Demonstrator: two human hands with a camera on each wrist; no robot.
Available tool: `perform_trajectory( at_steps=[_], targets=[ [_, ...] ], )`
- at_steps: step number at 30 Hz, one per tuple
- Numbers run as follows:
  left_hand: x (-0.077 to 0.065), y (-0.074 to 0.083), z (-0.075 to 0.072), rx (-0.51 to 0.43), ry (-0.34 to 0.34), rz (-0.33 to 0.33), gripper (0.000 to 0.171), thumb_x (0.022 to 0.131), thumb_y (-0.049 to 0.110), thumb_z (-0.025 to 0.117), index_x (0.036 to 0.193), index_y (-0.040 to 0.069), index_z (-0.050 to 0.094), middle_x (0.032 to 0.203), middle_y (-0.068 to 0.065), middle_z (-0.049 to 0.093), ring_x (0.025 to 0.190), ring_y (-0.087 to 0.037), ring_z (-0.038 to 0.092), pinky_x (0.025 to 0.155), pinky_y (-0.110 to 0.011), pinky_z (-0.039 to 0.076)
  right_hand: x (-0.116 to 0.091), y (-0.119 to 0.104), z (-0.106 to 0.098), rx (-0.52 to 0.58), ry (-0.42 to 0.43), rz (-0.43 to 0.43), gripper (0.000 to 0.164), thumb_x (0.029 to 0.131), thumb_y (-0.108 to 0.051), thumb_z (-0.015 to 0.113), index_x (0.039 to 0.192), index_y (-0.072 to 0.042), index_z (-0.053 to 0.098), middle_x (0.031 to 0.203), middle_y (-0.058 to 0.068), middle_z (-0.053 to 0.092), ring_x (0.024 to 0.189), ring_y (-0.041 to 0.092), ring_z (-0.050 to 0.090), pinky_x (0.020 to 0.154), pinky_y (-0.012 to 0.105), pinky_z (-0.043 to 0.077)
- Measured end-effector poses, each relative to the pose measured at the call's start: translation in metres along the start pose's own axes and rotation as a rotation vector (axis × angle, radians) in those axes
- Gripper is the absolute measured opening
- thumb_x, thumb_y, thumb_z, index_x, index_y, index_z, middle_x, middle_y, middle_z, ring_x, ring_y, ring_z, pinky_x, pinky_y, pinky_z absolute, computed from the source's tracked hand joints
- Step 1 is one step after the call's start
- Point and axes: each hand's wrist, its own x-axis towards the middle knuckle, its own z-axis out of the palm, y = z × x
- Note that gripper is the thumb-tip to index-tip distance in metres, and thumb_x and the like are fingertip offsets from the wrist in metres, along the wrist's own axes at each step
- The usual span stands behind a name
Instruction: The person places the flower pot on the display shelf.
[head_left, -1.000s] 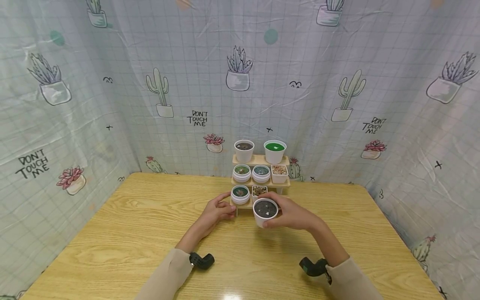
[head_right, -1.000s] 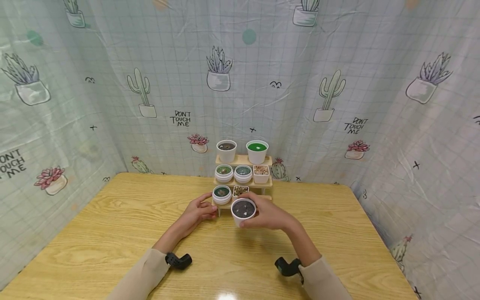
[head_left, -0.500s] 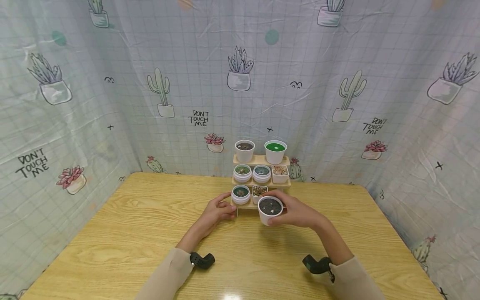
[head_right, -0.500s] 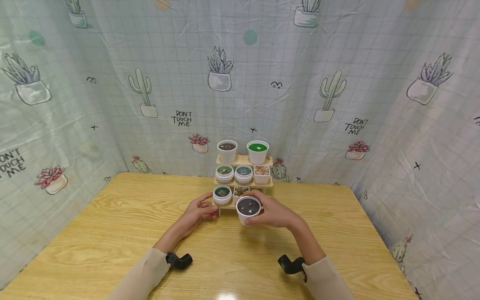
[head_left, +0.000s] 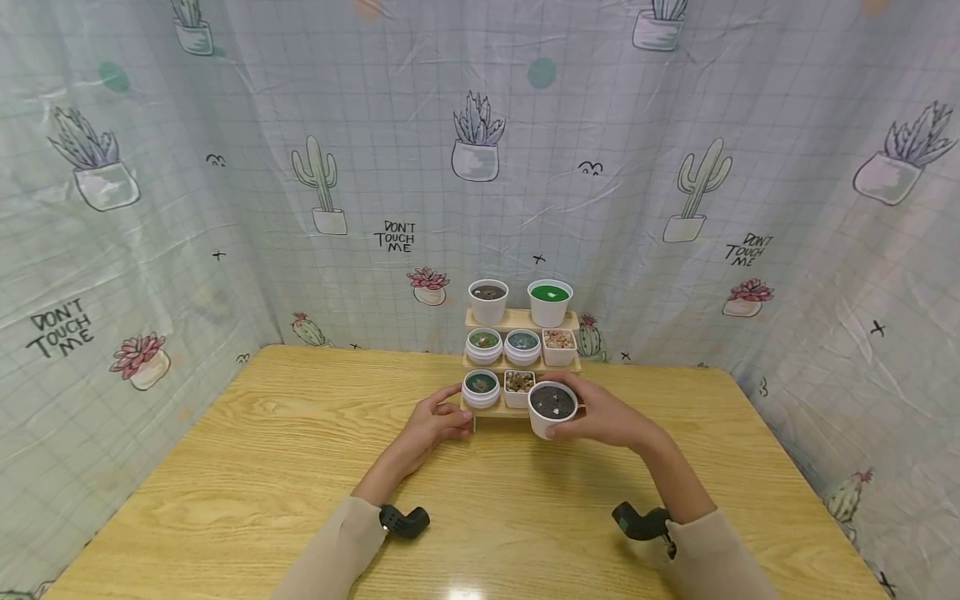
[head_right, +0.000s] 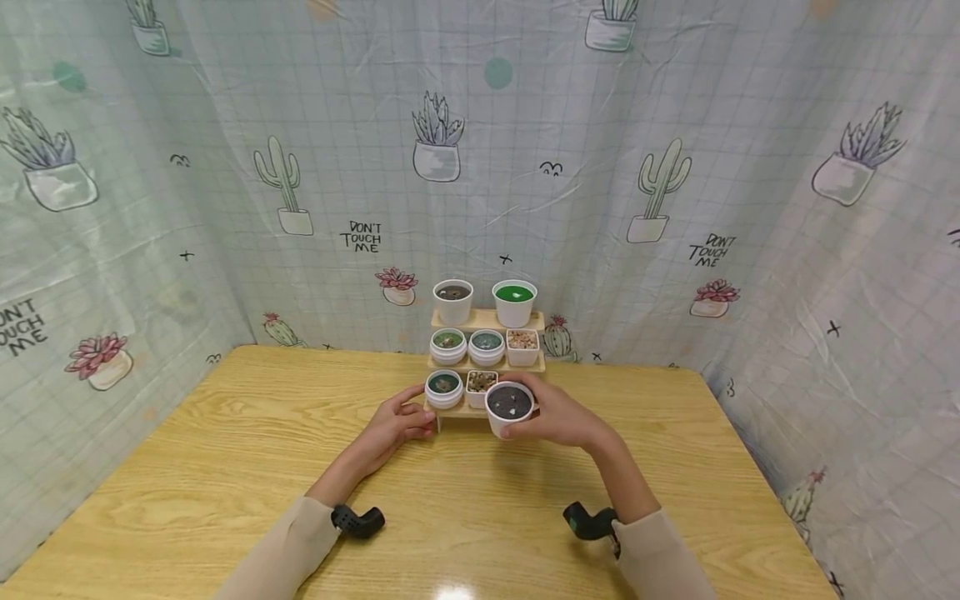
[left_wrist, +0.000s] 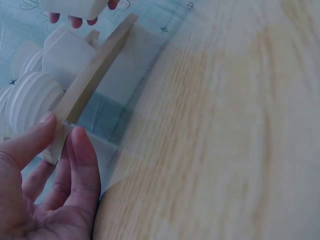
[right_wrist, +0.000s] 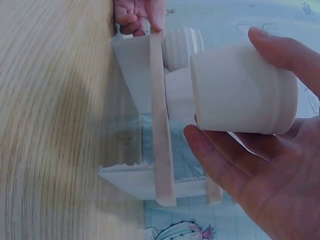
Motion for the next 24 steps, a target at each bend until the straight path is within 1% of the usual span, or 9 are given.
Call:
perform_trajectory(
  at_steps=[3, 8, 15, 24],
  targets=[
    [0.000, 0.000, 0.000, -0.005, 0.000, -0.001, 0.069, 0.098, 0.003, 0.067, 0.159, 0.007, 0.035, 0.099, -0.006, 0.071, 0.088, -0.014, 0.071, 0.081, -0.028, 0.063, 0.000, 0.001, -0.003, 0.015, 0.014, 0.008, 0.082, 0.086, -0.019, 0.084, 0.153, -0.003, 0.039, 0.145, 0.019, 0.053, 0.127, 0.032, 0.053, 0.099, 0.037, 0.053],
    [0.000, 0.000, 0.000, 0.001, -0.004, 0.003, 0.069, 0.098, 0.004, 0.067, 0.159, 0.007, 0.035, 0.100, -0.007, 0.071, 0.088, -0.015, 0.071, 0.081, -0.028, 0.063, 0.000, 0.005, -0.005, 0.058, 0.056, 0.027, 0.083, 0.087, -0.018, 0.083, 0.151, -0.002, 0.032, 0.147, 0.021, 0.049, 0.130, 0.034, 0.053, 0.102, 0.038, 0.051],
    [-0.001, 0.000, 0.001, 0.001, -0.003, 0.005, 0.068, 0.099, 0.004, 0.066, 0.159, 0.007, 0.034, 0.098, -0.004, 0.072, 0.088, -0.014, 0.072, 0.081, -0.028, 0.063, 0.000, 0.009, -0.007, 0.065, 0.119, 0.057, 0.081, 0.086, -0.017, 0.084, 0.146, -0.001, 0.032, 0.146, 0.023, 0.047, 0.130, 0.035, 0.052, 0.104, 0.038, 0.050],
    [0.000, 0.000, 0.001, -0.002, -0.003, 0.007, 0.068, 0.098, 0.003, 0.066, 0.158, 0.006, 0.035, 0.096, -0.004, 0.072, 0.087, -0.014, 0.071, 0.081, -0.028, 0.063, 0.002, 0.014, -0.007, 0.060, 0.159, 0.091, 0.083, 0.087, -0.020, 0.084, 0.150, -0.003, 0.032, 0.148, 0.021, 0.047, 0.133, 0.037, 0.050, 0.108, 0.046, 0.050]
  ],
)
